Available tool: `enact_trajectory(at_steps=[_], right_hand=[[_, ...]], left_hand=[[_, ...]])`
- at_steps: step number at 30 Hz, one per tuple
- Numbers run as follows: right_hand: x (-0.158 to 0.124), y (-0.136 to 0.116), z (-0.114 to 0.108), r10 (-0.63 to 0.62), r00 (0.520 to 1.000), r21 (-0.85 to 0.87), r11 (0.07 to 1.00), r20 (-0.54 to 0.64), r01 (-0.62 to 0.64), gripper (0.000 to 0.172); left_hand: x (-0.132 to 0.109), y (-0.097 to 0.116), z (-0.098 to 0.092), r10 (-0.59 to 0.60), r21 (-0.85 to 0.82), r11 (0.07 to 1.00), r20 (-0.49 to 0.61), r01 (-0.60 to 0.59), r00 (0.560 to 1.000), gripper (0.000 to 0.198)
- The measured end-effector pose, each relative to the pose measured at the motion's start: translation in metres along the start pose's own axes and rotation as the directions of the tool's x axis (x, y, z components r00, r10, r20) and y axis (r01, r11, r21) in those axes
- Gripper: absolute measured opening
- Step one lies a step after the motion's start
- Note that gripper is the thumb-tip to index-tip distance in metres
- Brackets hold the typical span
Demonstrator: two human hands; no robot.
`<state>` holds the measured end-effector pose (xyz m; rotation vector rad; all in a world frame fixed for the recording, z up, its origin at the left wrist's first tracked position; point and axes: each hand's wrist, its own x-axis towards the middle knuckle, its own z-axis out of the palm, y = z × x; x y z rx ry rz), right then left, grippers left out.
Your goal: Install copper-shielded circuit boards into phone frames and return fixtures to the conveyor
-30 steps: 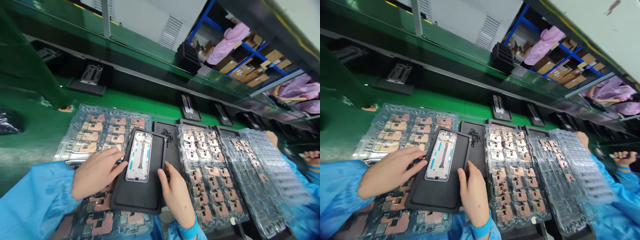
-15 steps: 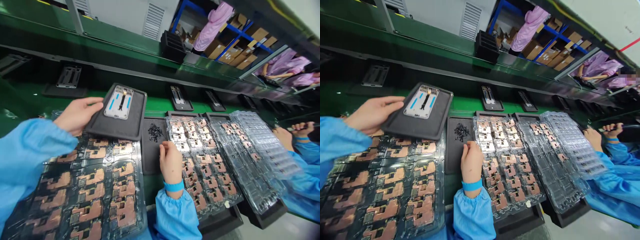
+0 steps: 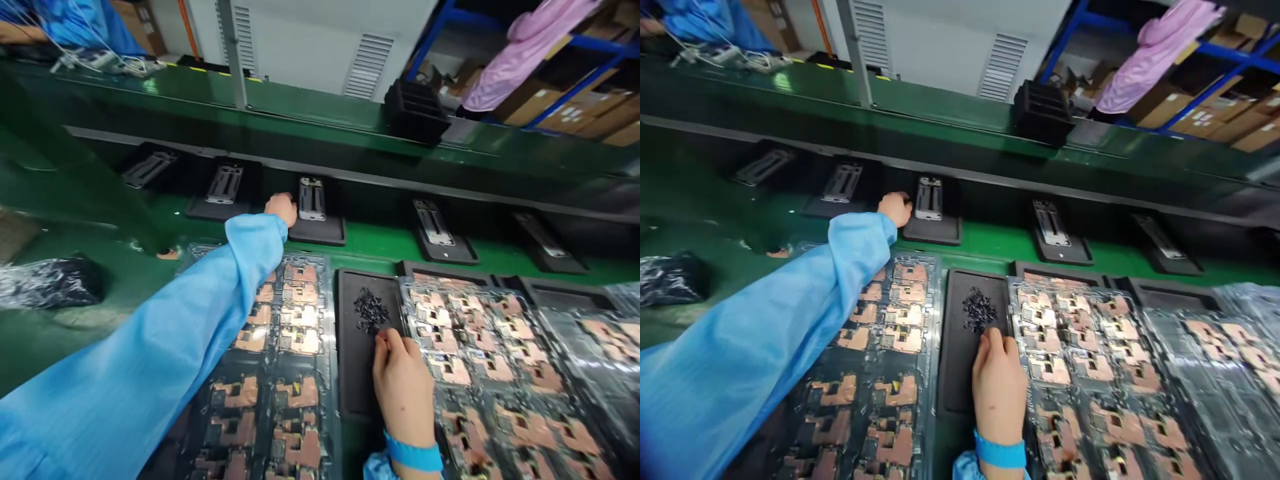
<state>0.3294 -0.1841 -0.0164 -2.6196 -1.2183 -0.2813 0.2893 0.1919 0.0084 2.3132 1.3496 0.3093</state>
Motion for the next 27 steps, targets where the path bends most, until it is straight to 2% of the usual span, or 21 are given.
enact_trajectory(at_steps=[2,5,9,11,13,15,18,21,23,25,26,27], right_hand=[[0.001,-0.002,0.004,-0.015,1.0,-0.097,0.995,0.001,0.015,0.025],[0.002,-0.011,0.006,-0.002,1.0,-0.161,0.987,-0.006,0.001,0.026],[0.005,-0.019,0.003,0.095,0.995,0.045,0.995,-0.037,-0.093,0.02],[0.006,-0.019,0.0,0.137,0.99,0.13,0.983,-0.038,-0.131,0.019],[0.005,-0.017,-0.004,0.151,0.988,0.157,0.977,-0.031,-0.144,0.018],[0.001,-0.015,-0.01,0.159,0.987,0.199,0.968,-0.024,-0.151,0.015],[-0.01,-0.015,-0.022,0.165,0.986,0.266,0.951,-0.009,-0.157,0.013],[-0.024,-0.015,-0.033,0.168,0.985,0.366,0.916,0.028,-0.167,0.014],[-0.033,-0.014,-0.038,0.177,0.981,0.492,0.849,0.082,-0.194,0.014],[-0.04,-0.015,-0.045,0.161,0.975,0.635,0.741,0.151,-0.221,0.015],[-0.043,-0.015,-0.05,0.137,0.974,0.69,0.689,0.179,-0.223,0.017],[-0.046,-0.017,-0.055,0.105,0.975,0.733,0.644,0.197,-0.218,0.019]], left_hand=[[-0.004,-0.009,-0.006,0.006,0.104,0.995,0.009,-0.007,1.0,0.032],[-0.026,-0.039,-0.031,0.05,0.248,0.967,0.032,-0.056,0.998,0.034],[-0.058,-0.097,-0.072,0.107,0.389,0.911,0.094,-0.135,0.99,0.033],[-0.066,-0.12,-0.083,0.137,0.416,0.891,0.132,-0.18,0.982,0.034],[-0.068,-0.132,-0.089,0.178,0.423,0.876,0.163,-0.232,0.97,0.033],[-0.068,-0.133,-0.091,0.224,0.423,0.86,0.187,-0.284,0.956,0.032],[-0.078,-0.122,-0.098,0.283,0.426,0.836,0.206,-0.347,0.937,0.036],[-0.112,-0.101,-0.11,0.403,0.444,0.774,0.206,-0.452,0.892,0.04],[-0.151,-0.085,-0.116,0.51,0.457,0.696,0.229,-0.554,0.829,0.042],[-0.2,-0.07,-0.115,0.597,0.424,0.613,0.304,-0.667,0.742,0.042],[-0.226,-0.064,-0.112,0.642,0.377,0.571,0.349,-0.729,0.683,0.041],[-0.253,-0.058,-0.106,0.701,0.312,0.519,0.378,-0.796,0.605,0.039]])
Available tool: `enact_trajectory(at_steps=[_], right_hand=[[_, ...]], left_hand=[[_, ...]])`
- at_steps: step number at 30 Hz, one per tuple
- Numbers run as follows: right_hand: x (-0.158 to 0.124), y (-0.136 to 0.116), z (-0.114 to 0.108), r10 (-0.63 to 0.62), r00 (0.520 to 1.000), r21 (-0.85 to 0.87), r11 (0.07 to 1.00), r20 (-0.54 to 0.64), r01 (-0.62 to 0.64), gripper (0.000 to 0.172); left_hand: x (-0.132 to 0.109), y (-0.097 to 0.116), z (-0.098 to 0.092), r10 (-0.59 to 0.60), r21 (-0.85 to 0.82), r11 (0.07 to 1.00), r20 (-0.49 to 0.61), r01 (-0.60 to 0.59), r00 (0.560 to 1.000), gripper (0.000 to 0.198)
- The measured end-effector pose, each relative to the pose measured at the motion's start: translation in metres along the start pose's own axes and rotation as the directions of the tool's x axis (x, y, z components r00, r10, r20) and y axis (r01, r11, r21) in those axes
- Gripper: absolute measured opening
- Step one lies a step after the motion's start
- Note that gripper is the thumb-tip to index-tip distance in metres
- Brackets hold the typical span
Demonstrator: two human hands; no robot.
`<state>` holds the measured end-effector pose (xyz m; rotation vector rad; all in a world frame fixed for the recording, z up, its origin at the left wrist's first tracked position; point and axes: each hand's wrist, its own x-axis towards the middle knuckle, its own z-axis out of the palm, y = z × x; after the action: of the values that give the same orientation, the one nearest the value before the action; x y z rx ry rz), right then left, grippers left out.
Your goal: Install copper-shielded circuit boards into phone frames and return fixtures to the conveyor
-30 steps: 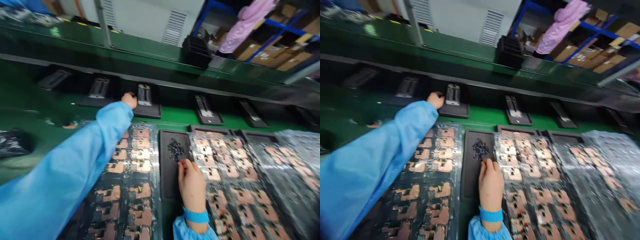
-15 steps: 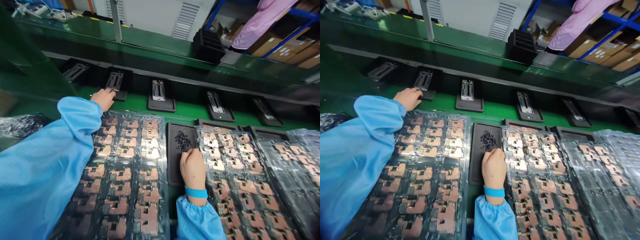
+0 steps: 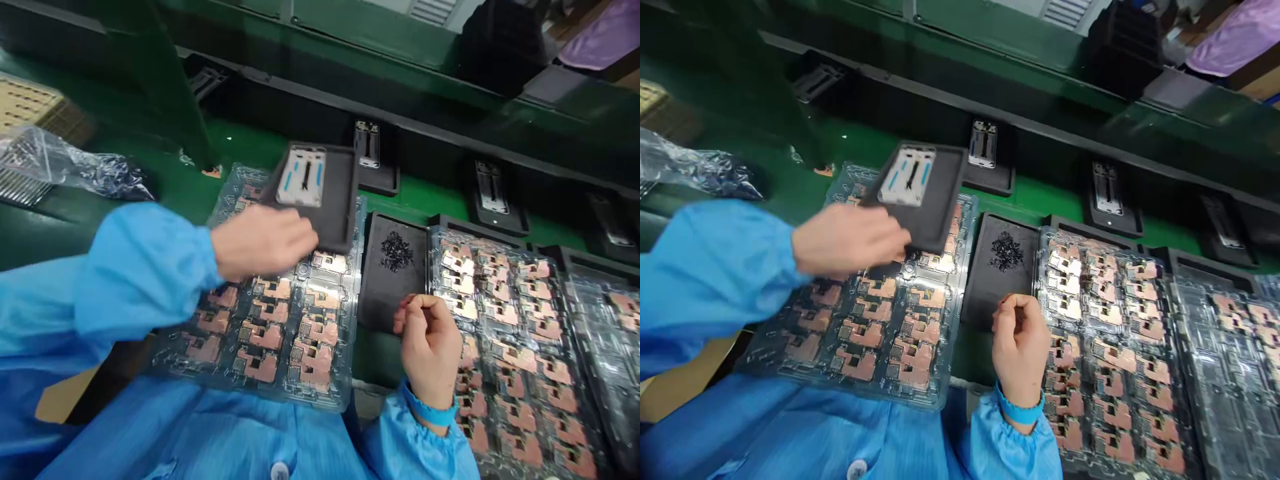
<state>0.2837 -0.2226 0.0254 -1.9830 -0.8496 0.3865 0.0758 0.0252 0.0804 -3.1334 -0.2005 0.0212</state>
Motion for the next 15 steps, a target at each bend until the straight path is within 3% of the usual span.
enact_trajectory(at_steps=[3,6,8,11,15], right_hand=[[-0.007,-0.015,-0.005,-0.06,0.995,0.099,0.994,0.078,0.052,0.024],[-0.012,-0.028,-0.006,-0.124,0.986,0.14,0.984,0.115,0.107,0.025],[-0.015,-0.032,-0.006,-0.151,0.978,0.159,0.979,0.143,0.128,0.025],[-0.019,-0.036,-0.004,-0.171,0.965,0.157,0.978,0.2,0.141,0.025],[-0.023,-0.041,0.0,-0.188,0.914,0.226,0.968,0.359,0.11,0.023]], left_hand=[[-0.023,0.071,0.019,0.261,-0.058,0.959,-0.185,-0.276,0.948,0.032],[-0.033,0.115,0.04,0.291,-0.059,0.944,-0.319,-0.326,0.902,0.025],[-0.041,0.125,0.043,0.223,-0.075,0.963,-0.32,-0.259,0.921,0.023],[-0.067,0.118,0.036,0.018,-0.119,0.991,-0.313,-0.058,0.95,0.025],[-0.115,0.105,0.045,-0.255,-0.162,0.961,-0.188,0.226,0.949,0.033]])
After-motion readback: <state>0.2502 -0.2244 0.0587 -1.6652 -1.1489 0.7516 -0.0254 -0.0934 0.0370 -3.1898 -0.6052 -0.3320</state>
